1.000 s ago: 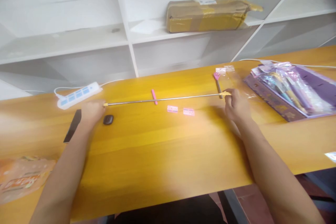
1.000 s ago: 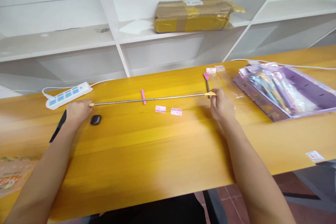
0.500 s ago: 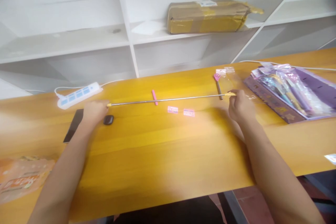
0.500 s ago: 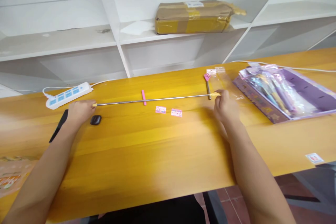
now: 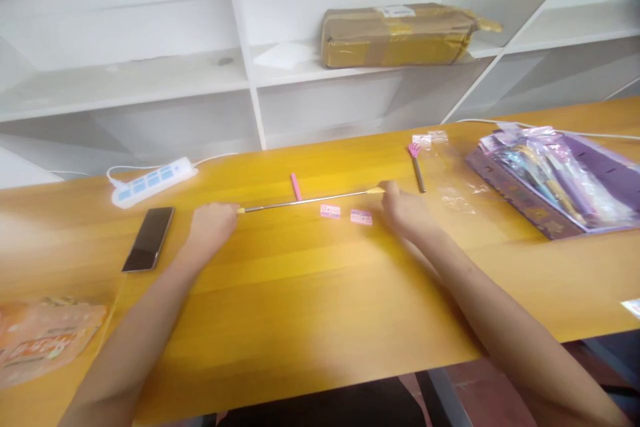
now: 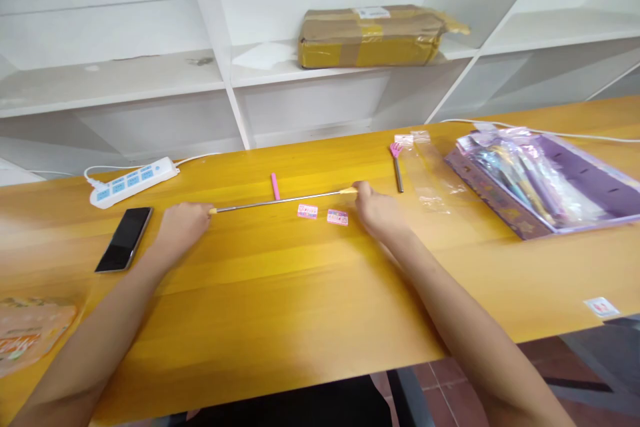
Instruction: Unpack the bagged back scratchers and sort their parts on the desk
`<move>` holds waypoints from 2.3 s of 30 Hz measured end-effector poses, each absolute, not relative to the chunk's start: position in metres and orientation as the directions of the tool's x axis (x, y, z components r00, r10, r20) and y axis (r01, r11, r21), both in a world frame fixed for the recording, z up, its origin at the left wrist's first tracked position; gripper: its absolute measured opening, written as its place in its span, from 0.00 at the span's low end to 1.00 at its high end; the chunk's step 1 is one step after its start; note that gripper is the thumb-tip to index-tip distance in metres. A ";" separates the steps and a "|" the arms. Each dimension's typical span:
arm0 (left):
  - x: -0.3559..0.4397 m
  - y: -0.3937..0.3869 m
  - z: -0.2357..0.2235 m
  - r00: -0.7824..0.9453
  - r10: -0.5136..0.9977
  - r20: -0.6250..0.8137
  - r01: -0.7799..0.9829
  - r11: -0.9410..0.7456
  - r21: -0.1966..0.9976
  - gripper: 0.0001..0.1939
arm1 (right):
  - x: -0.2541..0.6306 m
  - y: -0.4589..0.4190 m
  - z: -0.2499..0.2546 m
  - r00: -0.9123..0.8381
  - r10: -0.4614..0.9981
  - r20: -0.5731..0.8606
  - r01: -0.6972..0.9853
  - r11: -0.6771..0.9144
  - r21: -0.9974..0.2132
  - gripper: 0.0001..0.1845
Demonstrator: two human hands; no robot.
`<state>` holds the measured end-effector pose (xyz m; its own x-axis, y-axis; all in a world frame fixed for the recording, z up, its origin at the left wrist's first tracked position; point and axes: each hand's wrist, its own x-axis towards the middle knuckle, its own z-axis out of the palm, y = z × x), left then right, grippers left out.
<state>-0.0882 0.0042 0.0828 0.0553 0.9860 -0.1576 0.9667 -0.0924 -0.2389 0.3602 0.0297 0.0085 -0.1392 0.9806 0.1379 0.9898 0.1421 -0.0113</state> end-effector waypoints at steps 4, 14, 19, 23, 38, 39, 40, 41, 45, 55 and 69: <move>-0.036 -0.008 0.078 0.096 0.979 -0.179 0.976 -0.128 -0.177 0.21 | 0.286 0.016 0.020 -0.308 0.949 0.062 0.951 0.309 -0.006 0.22; -0.014 -0.010 0.053 0.215 0.947 -0.237 0.964 -0.244 -0.103 0.19 | 0.219 -0.016 0.007 -0.379 0.924 -0.043 0.923 0.381 0.045 0.21; -0.018 -0.011 0.044 0.225 0.944 -0.241 0.962 -0.254 -0.097 0.19 | 0.219 -0.017 0.005 -0.397 0.917 -0.033 0.917 0.398 0.029 0.17; -0.017 -0.008 0.035 0.253 0.936 -0.243 0.955 -0.282 -0.090 0.19 | 0.221 -0.016 0.007 -0.403 0.915 -0.029 0.915 0.403 0.011 0.16; -0.019 -0.002 0.026 0.235 0.941 -0.242 0.961 -0.262 -0.086 0.19 | 0.231 -0.009 -0.001 -0.538 0.808 0.238 0.840 0.537 0.078 0.14; -0.019 -0.001 0.026 0.233 0.942 -0.242 0.962 -0.260 -0.085 0.19 | 0.231 -0.008 -0.001 -0.553 0.797 0.242 0.831 0.550 0.085 0.14; -0.018 -0.001 0.026 0.231 0.943 -0.241 0.962 -0.258 -0.085 0.19 | 0.232 -0.008 -0.002 -0.566 0.786 0.249 0.821 0.564 0.088 0.14; -0.018 -0.002 0.026 0.229 0.943 -0.240 0.963 -0.256 -0.085 0.19 | 0.232 -0.007 -0.003 -0.579 0.773 0.259 0.811 0.578 0.086 0.13; -0.017 -0.003 0.026 0.230 0.945 -0.232 0.963 -0.255 -0.086 0.19 | 0.234 -0.006 -0.006 -0.621 0.725 0.298 0.772 0.631 0.073 0.13; -0.021 0.000 0.037 0.221 0.955 -0.199 0.963 -0.246 -0.110 0.19 | 0.247 0.003 0.003 -0.671 0.630 0.392 0.714 0.691 0.111 0.16; -0.204 0.059 0.099 -0.051 0.980 0.193 0.924 0.120 -0.364 0.18 | 0.447 0.075 0.017 -0.192 0.760 0.620 0.975 0.218 0.035 0.20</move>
